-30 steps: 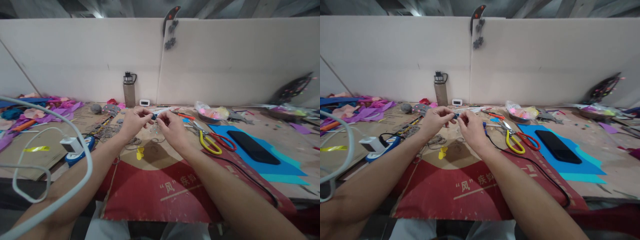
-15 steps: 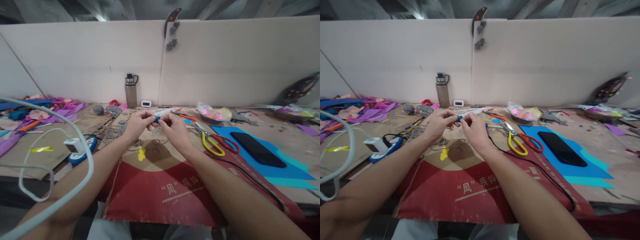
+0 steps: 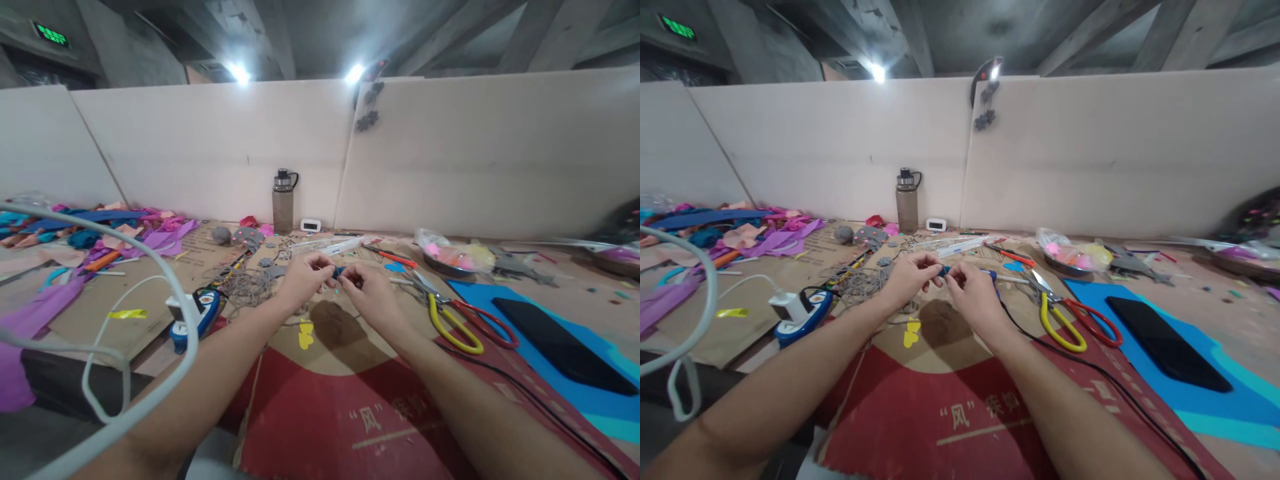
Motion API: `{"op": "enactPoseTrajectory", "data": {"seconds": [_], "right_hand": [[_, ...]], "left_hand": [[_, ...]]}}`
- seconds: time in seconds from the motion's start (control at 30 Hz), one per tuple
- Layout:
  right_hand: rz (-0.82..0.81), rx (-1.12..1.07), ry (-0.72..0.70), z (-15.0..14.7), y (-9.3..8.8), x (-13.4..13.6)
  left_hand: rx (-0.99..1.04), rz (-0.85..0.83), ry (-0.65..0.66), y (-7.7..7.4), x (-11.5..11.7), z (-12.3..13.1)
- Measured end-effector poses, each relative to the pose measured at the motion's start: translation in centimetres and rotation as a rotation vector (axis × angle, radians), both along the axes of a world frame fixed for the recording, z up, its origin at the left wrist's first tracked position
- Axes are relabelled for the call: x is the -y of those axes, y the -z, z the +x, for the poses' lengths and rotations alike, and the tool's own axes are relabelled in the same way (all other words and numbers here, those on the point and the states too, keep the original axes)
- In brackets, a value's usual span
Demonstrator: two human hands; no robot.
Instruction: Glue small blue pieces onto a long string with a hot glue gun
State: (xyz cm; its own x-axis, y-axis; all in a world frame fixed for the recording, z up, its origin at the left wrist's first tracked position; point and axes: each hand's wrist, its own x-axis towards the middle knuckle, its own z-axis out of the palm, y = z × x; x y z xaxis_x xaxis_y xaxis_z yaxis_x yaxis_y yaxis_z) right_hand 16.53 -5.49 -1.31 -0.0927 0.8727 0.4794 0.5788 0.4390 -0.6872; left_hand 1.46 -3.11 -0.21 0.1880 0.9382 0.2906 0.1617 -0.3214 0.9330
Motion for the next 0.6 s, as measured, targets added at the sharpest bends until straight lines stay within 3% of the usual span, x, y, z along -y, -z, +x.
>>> {"op": "enactPoseTrajectory", "data": {"seconds": [0.3, 0.47, 0.6], "right_hand": [[0.006, -0.008, -0.09, -0.5, 0.7, 0.0], [0.017, 0.044, -0.17, -1.0, 1.0, 0.3], [0.016, 0.091, -0.238, -1.4, 0.8, 0.8]], "left_hand": [[0.08, 0.002, -0.079, 0.4, -0.9, -0.8], [0.376, -0.099, -0.135, 0.0, -1.6, -1.7], [0.657, -0.231, -0.122, -1.2, -2.3, -2.9]]}}
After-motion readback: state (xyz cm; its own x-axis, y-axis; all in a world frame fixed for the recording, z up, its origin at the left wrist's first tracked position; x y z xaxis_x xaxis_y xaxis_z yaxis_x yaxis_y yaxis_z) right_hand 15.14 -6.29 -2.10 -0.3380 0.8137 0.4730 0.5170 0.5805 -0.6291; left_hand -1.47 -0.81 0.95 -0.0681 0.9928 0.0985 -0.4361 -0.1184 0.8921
